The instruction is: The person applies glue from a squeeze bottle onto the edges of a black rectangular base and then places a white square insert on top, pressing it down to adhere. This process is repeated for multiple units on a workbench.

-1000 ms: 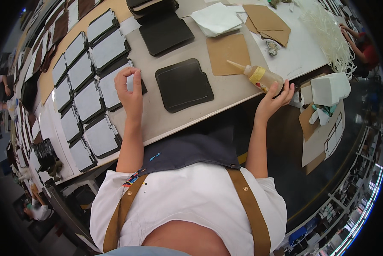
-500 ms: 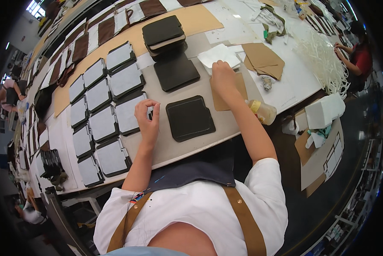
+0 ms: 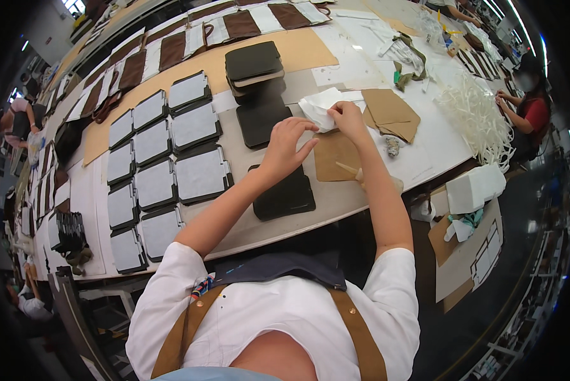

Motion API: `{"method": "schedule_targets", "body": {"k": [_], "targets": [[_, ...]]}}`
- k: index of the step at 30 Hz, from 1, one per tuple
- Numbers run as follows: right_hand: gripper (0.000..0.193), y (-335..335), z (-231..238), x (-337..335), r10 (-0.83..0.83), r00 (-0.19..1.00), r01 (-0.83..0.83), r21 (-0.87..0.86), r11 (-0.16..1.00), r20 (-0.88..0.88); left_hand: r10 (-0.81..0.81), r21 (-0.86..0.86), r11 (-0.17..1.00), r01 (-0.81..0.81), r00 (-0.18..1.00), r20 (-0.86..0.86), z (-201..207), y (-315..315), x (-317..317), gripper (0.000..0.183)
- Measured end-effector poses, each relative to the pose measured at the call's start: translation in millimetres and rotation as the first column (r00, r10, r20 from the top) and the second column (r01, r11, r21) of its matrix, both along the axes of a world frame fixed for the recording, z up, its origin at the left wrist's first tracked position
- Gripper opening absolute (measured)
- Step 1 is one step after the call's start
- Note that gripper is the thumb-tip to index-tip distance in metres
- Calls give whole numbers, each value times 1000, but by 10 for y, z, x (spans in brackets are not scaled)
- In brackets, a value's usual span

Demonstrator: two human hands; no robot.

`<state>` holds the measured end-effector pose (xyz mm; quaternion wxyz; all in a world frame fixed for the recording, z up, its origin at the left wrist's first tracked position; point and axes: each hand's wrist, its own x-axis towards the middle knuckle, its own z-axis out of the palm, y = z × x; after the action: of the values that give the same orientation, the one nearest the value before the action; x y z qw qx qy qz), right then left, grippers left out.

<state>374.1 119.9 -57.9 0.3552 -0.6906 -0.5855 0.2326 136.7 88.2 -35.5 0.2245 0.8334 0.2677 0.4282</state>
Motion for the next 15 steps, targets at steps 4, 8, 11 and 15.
{"method": "schedule_targets", "body": {"k": [4, 8, 11, 15], "targets": [[19, -3, 66, 94, -27, 954, -1, -93, 996, -300, 102, 169, 983, -66, 971, -217, -357, 279, 320, 40], [24, -90, 281, 768, -253, 667, 419, 72, 905, -701, 96, 156, 988, -22, 868, -487, -403, 361, 408, 43], [21, -319, 583, 1261, -176, 505, 774, 352, 526, -845, 110, 170, 985, -37, 888, -446, -404, 370, 459, 38], [19, -660, 1131, 732, -211, 822, 561, 690, 457, -529, 98, 27, 995, -94, 965, -243, -317, 398, 450, 31]]}}
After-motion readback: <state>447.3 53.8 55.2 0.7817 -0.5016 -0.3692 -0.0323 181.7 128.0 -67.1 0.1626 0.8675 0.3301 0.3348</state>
